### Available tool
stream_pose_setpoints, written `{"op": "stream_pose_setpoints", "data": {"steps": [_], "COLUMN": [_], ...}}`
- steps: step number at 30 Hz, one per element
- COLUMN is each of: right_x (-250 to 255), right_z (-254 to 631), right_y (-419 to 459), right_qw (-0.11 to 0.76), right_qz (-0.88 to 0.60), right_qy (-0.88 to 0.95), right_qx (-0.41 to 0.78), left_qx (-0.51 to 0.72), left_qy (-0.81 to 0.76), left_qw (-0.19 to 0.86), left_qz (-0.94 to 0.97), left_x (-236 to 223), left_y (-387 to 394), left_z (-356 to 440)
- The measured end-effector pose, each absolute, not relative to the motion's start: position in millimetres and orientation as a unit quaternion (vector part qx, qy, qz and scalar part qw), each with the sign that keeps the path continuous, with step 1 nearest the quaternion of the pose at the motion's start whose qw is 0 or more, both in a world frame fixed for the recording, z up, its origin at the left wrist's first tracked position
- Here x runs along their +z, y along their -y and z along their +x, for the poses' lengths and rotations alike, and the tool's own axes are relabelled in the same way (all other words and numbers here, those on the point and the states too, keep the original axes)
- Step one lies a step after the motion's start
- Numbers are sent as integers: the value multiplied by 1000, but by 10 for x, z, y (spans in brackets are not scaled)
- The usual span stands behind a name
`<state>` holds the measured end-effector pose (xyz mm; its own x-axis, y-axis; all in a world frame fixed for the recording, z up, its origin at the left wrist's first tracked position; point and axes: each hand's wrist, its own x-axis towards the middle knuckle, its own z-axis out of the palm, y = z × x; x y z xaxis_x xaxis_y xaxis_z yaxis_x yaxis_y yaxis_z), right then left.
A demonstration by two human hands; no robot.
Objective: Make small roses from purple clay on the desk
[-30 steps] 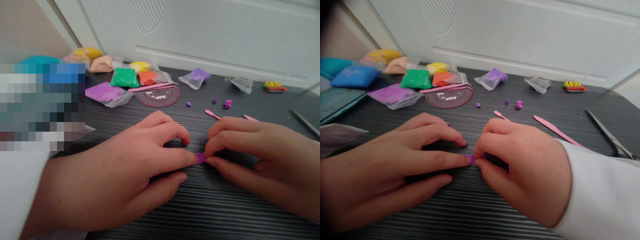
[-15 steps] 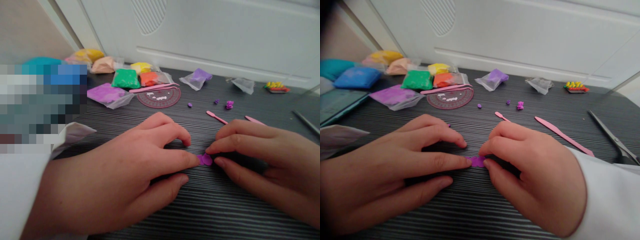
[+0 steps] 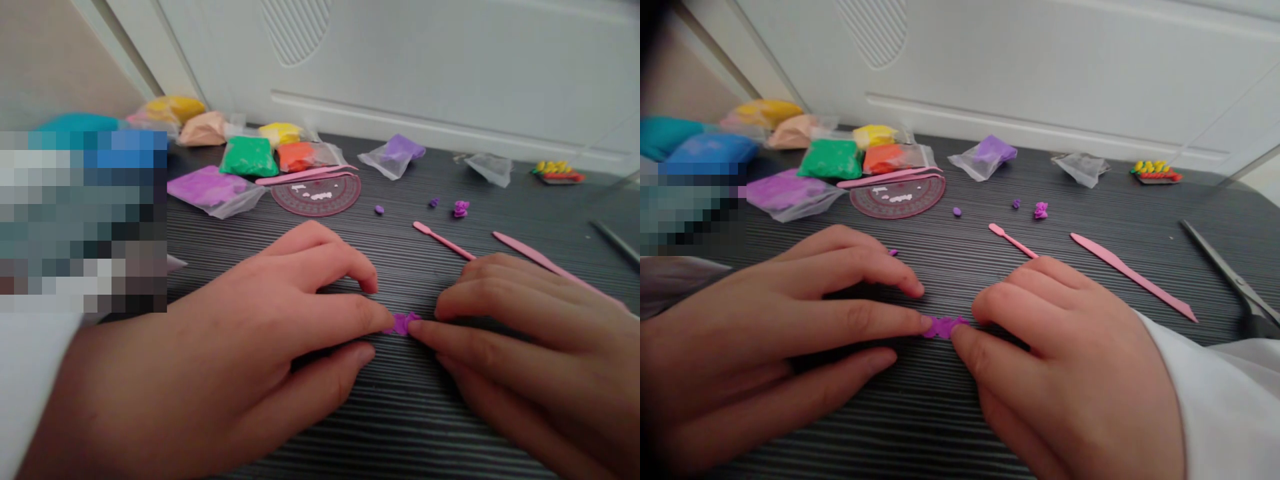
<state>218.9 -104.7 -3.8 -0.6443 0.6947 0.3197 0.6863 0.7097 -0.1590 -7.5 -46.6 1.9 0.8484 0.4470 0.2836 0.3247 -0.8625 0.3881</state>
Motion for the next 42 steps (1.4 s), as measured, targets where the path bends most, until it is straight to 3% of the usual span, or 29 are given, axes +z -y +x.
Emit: {"op": "stream_pose_setpoints", "data": {"steps": [3,11,18,26,35,42], "right_x": [-24,-70,-44,-61,-125,-134], "right_z": [2162,2149,2198,2180,2152,2177], "right_y": [1062,1060,1036,1064,1033,1005], "right_qw": [177,185,154,201,243,219], "right_qz": [-399,-377,-365,-371,-393,-408], "right_qy": [900,907,918,907,887,886], "right_qx": [13,-35,-12,10,-11,-15], "left_qx": [154,211,163,150,148,156], "left_qy": [-207,-232,-197,-227,-245,-230], "left_qw": [156,131,139,136,179,208], "left_qz": [953,941,957,953,941,938], "left_x": [25,-12,-7,-28,33,71], "left_y": [447,450,465,474,477,504], "left_z": [-102,-132,-129,-117,-99,-115]}}
